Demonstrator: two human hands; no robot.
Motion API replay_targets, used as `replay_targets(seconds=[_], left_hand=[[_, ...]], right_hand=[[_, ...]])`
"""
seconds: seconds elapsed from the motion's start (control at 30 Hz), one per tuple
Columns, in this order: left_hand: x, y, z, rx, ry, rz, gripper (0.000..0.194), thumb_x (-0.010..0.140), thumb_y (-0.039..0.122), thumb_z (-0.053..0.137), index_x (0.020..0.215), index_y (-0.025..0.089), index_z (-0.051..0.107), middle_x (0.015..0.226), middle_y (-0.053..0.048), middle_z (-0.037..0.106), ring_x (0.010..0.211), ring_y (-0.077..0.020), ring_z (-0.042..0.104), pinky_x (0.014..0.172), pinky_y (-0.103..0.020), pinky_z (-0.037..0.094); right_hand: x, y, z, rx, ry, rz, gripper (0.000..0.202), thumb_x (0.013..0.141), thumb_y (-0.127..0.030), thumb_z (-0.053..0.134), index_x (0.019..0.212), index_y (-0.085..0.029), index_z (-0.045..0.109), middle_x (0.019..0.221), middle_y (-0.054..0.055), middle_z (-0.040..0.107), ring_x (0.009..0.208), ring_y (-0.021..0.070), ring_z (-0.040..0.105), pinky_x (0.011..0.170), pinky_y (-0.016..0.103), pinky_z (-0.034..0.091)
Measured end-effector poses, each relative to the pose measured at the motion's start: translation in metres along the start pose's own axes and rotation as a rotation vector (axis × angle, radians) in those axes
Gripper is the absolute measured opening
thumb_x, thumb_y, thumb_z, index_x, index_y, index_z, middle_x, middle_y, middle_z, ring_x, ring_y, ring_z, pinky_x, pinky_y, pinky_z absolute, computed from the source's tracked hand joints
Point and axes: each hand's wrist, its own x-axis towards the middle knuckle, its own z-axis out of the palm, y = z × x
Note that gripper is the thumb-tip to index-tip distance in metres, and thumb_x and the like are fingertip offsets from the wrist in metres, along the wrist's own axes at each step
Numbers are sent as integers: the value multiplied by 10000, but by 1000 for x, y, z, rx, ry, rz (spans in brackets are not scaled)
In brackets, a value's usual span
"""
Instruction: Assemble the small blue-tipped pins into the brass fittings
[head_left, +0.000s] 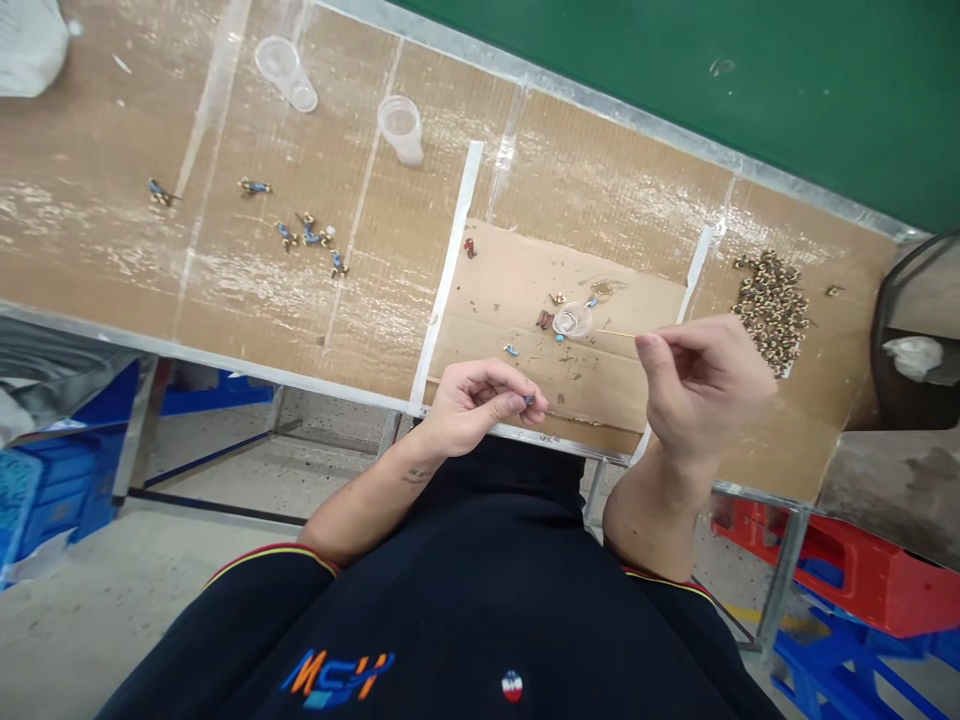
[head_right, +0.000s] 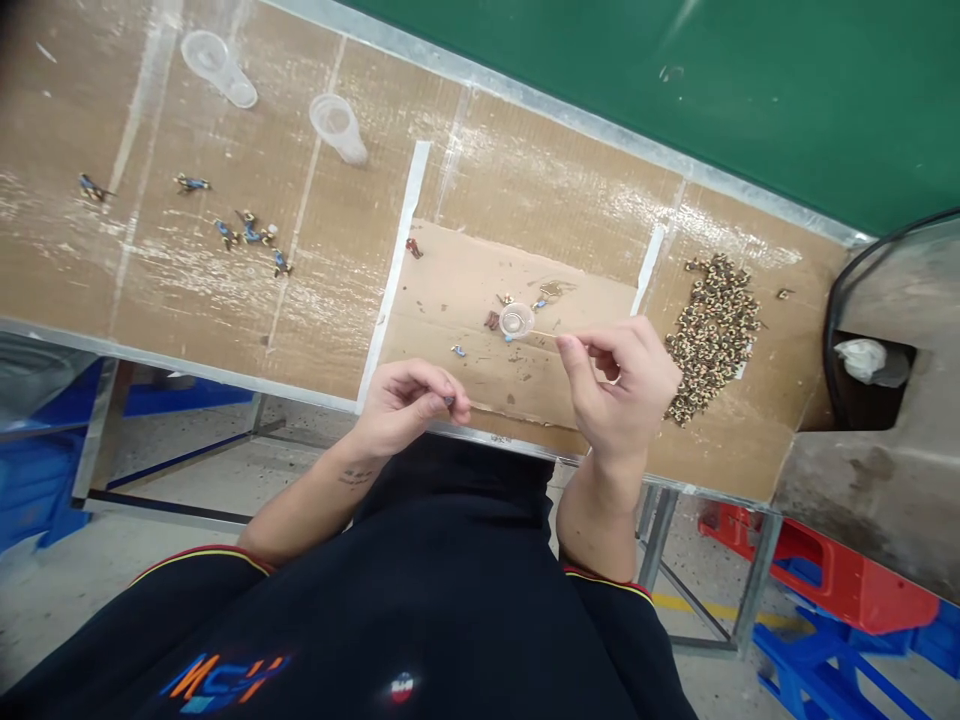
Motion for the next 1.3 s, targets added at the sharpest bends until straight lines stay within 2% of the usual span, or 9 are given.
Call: replay_targets(seconds=[0.2,0.37,0.43,0.6,0.8,1.0,1.1,1.2,1.3], left_hand=[[0,-3,-6,-66,-2,-48,251,850,376,846,861,160,721,818,-62,801,657,-158,771,626,-253,660],[1,-2,-7,-108,-22,17,144,882,277,819,891,158,738,818,-53,805,664,-142,776,611,-210,643],[2,-1,-6,-100,-14,0,164,879,298,822,874,157,739,804,-48,803,655,-136,772,596,-198,633],[2,-3,-6,-48,62,-59,284,825,404,865,835,152,735,774,-49,798,629,-143,760,605,-223,642],[3,-7,-7,-28,161,-63,289,799,419,883,853,165,755,755,-34,798,620,-129,755,613,-214,645],[4,-8,-5,-32,195,-49,292,793,425,887,857,168,764,737,-27,789,640,-123,756,616,-202,643],[5,-9,-4,-16,209,-46,309,786,441,889,856,166,768,733,-31,785,657,-130,759,616,-204,643],[5,-9,-1,-14,192,-20,246,819,397,871,873,175,778,751,-27,790,669,-118,761,623,-185,637],[5,-10,3,8,170,-7,211,849,377,847,883,180,780,772,-25,794,685,-115,767,638,-181,637]], right_hand=[[-3,10,20,-86,-93,16,83,903,-296,752,839,-244,749,701,-18,638,564,114,524,527,278,418],[-6,14,26,-83,-124,-59,45,910,-251,752,866,-246,759,730,-18,674,593,111,557,544,262,429],[-6,14,26,-112,-130,-57,67,922,-267,741,863,-239,757,720,-17,672,591,112,555,542,262,422],[-4,14,25,-213,-205,-15,188,972,-343,665,850,-232,757,698,-1,670,600,132,565,569,280,434],[-4,16,27,-158,-218,-14,147,960,-313,690,847,-236,746,702,-9,661,611,132,572,589,284,434],[-2,9,21,-112,-142,-21,107,926,-262,726,826,-235,750,654,-25,620,572,120,540,548,277,417],[-3,-2,9,-52,-36,-14,91,900,-236,754,810,-243,745,627,-37,603,539,115,518,509,277,390],[-8,-16,-2,38,67,-26,90,892,-257,770,812,-251,730,629,-36,614,529,121,522,486,288,371],[-13,-29,-5,139,89,-70,111,902,-285,769,814,-248,712,647,-34,640,516,122,535,475,296,383]])
